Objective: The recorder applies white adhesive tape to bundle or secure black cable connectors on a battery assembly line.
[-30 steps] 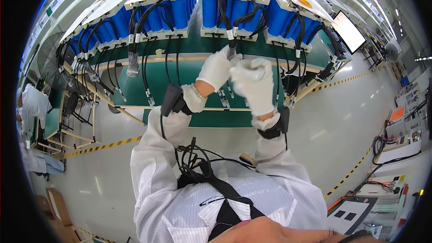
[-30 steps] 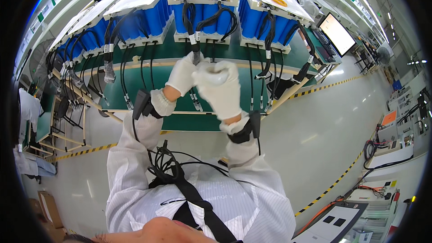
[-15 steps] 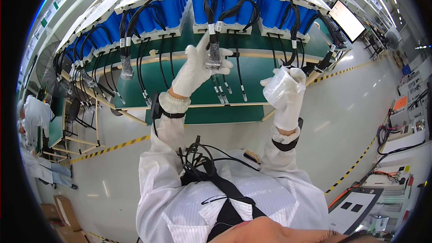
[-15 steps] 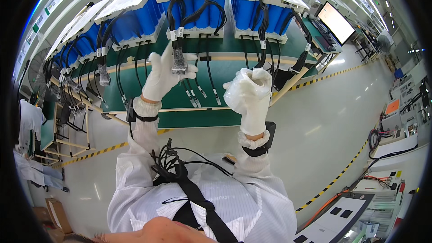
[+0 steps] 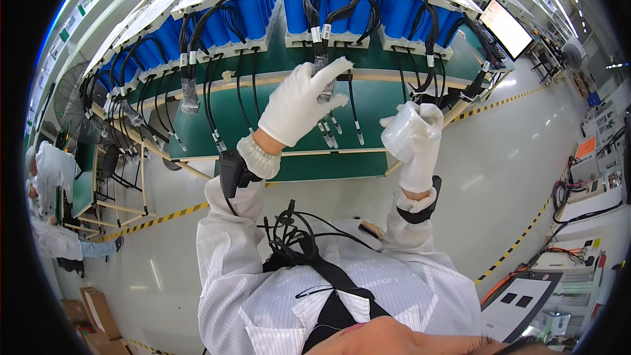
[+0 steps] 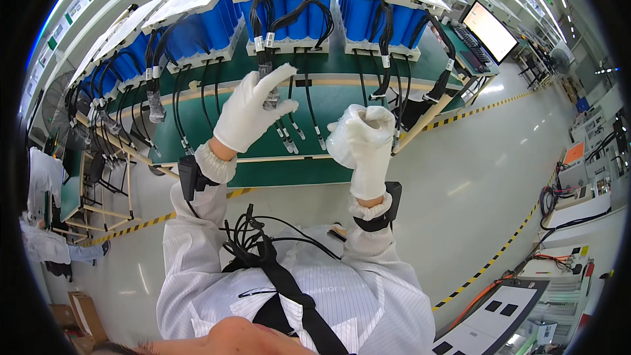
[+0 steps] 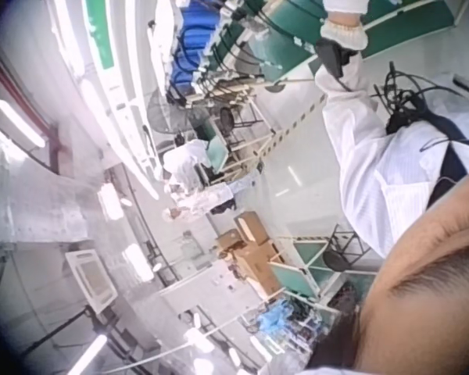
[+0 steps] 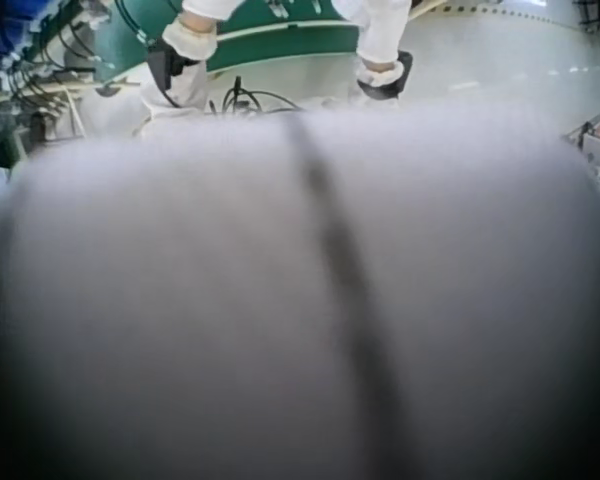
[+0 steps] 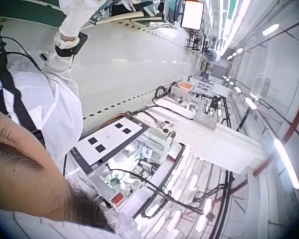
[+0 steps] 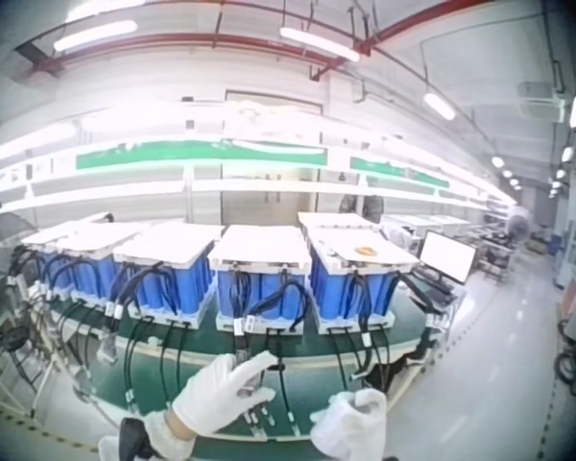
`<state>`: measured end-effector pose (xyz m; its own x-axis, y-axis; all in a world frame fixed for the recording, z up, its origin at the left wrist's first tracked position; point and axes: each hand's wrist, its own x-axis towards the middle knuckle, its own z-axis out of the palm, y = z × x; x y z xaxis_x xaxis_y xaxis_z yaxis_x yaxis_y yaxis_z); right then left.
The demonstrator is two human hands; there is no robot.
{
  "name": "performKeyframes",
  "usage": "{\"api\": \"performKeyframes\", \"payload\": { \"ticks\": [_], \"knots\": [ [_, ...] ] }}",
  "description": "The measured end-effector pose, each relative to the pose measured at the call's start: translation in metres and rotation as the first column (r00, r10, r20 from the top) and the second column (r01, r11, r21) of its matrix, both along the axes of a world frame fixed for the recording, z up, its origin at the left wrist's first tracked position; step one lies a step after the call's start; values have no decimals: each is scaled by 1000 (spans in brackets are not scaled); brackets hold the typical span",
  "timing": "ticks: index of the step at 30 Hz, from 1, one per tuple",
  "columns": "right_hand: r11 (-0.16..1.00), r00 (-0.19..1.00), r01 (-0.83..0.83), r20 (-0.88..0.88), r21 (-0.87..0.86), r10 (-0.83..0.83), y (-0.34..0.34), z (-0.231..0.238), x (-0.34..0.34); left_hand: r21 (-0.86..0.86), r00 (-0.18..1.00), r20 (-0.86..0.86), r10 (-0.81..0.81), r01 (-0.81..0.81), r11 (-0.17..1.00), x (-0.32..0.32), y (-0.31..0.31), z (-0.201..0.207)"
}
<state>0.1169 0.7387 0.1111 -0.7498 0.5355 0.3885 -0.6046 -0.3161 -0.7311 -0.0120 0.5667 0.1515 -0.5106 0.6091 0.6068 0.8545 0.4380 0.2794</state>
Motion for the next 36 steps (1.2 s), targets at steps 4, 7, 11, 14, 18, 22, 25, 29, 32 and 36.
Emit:
{"api": "performKeyframes", "payload": {
  "ticks": [4, 7, 11, 14, 18, 22, 25, 29, 32, 36],
  "knots": [
    [999, 998, 35, 55, -2, -34, -8, 4, 2, 141, 997, -77, -20, 31, 990, -7, 2, -8],
    [999, 999, 26, 29, 29, -27, -4, -3, 0, 249, 998, 15, -67, 61, 966, -4, 5, -10],
    [994, 997, -2, 77, 105, -6, -5, -13, 3, 441, 981, 118, -156, 90, 893, 3, 9, -17],
    [996, 997, 2, 71, 88, -8, -8, -15, 4, 553, 981, 42, -188, 134, 822, -2, 13, -24],
    [998, 998, -21, 63, 55, 17, -5, -21, 5, 678, 908, 270, -321, 58, 733, 1, 19, -26],
    [979, 988, -147, 20, -140, 151, -13, -16, 11, 743, 850, 367, -378, -23, 669, 7, 20, -19],
    [956, 971, -217, 58, -197, 233, -7, -24, 9, 734, 775, 487, -403, -112, 670, 10, 12, -24],
    [913, 940, -293, 90, -284, 330, 4, -30, 7, 767, 822, 453, -346, -162, 621, 8, 12, -45],
    [869, 915, -344, 83, -356, 396, 21, -36, 7, 765, 895, 406, -183, -224, 603, 20, 8, -58],
    [855, 895, -282, 203, -435, 398, 42, -32, 6, 676, 830, 548, -103, -367, 639, 74, 20, -48]
  ]
}}
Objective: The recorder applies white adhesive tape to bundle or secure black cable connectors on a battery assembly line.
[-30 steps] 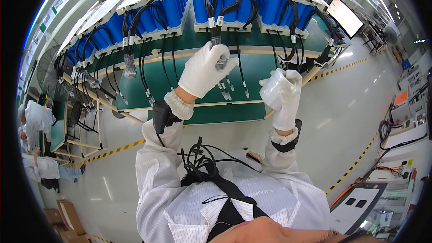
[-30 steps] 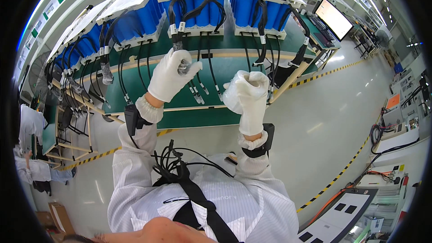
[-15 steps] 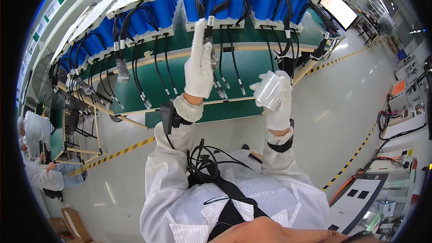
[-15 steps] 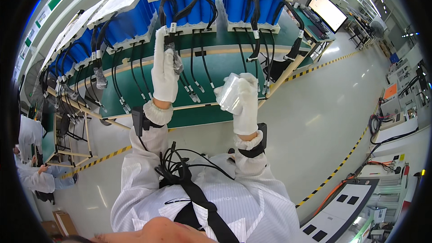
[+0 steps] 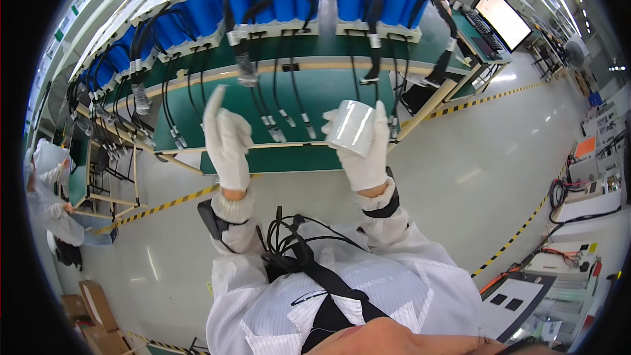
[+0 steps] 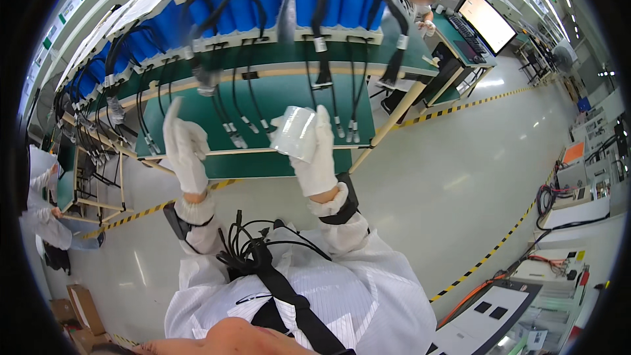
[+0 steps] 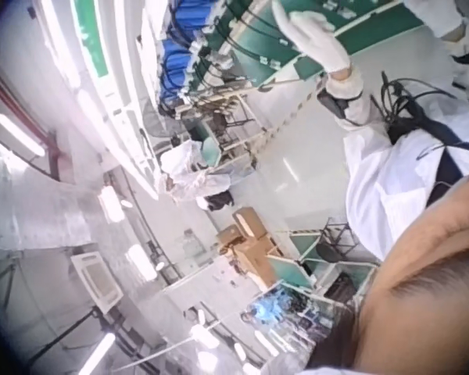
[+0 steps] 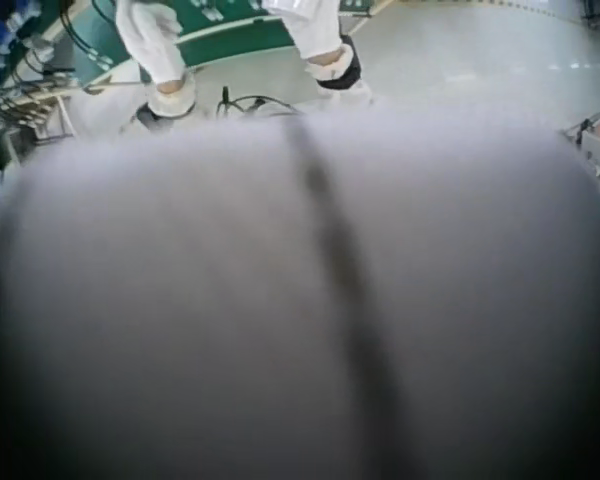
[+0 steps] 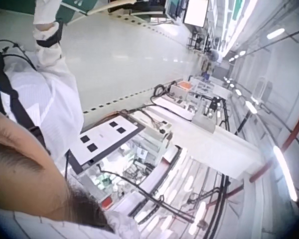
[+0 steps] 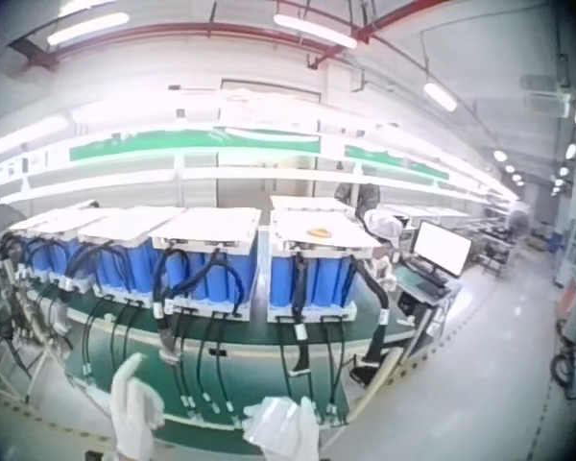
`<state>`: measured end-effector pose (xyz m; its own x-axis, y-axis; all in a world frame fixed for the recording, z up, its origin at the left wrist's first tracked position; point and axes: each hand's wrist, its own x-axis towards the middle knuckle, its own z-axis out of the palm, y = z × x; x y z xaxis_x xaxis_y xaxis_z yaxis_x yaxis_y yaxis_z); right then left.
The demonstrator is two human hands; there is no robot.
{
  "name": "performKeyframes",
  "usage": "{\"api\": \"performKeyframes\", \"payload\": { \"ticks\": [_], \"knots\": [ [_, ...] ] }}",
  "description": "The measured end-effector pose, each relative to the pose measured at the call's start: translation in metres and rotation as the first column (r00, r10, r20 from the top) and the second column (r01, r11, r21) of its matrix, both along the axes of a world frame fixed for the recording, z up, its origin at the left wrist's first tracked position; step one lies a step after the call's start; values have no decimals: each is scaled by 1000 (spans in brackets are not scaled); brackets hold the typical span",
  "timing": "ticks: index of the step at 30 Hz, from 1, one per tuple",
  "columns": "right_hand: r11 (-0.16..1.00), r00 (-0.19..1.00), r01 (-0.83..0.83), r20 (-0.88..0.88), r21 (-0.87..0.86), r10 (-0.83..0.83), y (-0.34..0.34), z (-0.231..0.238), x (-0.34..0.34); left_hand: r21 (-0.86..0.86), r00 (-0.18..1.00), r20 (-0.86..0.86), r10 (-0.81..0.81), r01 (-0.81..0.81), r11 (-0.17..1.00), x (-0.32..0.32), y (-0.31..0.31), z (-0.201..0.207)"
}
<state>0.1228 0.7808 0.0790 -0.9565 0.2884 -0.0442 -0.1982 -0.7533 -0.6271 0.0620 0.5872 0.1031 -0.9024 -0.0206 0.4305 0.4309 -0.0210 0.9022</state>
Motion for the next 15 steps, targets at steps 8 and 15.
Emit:
{"api": "performKeyframes", "payload": {
  "ticks": [8, 15],
  "knots": [
    [958, 963, -226, -109, 178, 248, 67, -10, 33, 238, 869, 204, -450, 402, 884, 84, 154, -23],
    [849, 959, 35, -256, 527, 119, 98, -9, 37, 202, 999, 31, 17, -23, 979, 101, 188, -20]
  ]
}}
